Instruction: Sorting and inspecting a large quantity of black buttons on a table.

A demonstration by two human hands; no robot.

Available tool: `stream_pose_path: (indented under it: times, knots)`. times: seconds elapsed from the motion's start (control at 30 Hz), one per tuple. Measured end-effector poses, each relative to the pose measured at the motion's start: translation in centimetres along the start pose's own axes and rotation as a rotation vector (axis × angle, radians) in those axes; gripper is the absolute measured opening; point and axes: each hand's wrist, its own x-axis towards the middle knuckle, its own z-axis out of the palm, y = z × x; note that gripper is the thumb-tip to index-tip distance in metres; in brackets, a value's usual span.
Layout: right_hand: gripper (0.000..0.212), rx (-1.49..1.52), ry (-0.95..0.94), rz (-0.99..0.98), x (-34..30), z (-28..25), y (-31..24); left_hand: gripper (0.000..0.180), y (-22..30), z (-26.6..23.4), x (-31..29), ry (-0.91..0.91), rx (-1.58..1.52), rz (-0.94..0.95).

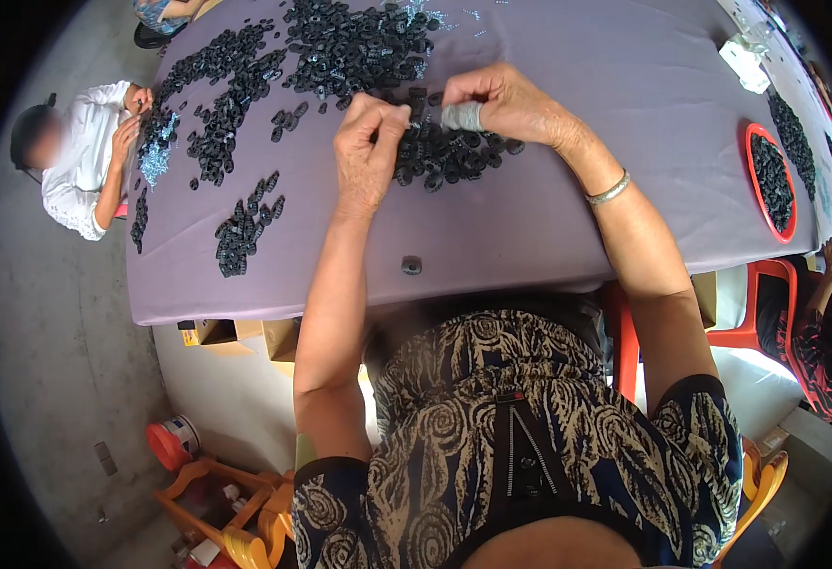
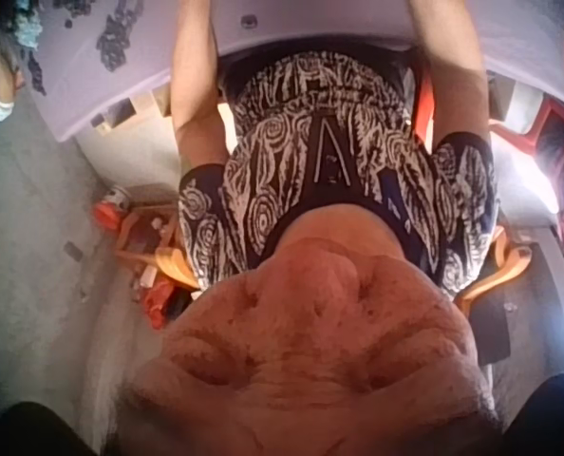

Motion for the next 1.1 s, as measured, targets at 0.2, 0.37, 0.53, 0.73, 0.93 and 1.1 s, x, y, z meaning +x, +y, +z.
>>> stream_pose_path:
  times: [0.2, 0.37, 0.53, 0.73, 0.93, 1.1]
  knots:
    - [0.016, -0.189, -0.08, -0.092, -0.5, 0.3, 0.7, 0.007, -0.3, -1.3, -1.4, -0.143, 0.009, -0.003]
    - [0.021, -0.243, 0.04, 0.005, -0.2, -0.2, 1.3, 0.011, -0.6, -2.1, -2.4, -0.082, 0.131, 0.057]
    - [0.008, -0.282, 0.161, -0.167, 0.6, 0.8, 1.7, 0.012, -0.8, -1.9, -2.4, 0.03, 0.135, -0.02]
    - [0.026, -0.617, 0.169, -0.38, 2.0, 2.0, 2.4, 0.012, -1.2, -1.2, -1.8, 0.031, 0.176, 0.003]
    - [0.023, -0.677, 0.105, -0.347, 2.6, 2.4, 2.4, 0.014, -2.0, -0.9, -1.4, -0.009, 0.278, 0.014]
    - [0.016, -0.576, 0.146, -0.363, 2.4, 2.4, 3.3, 0.015, -2.0, -0.6, -1.0, -0.056, 0.378, 0.002]
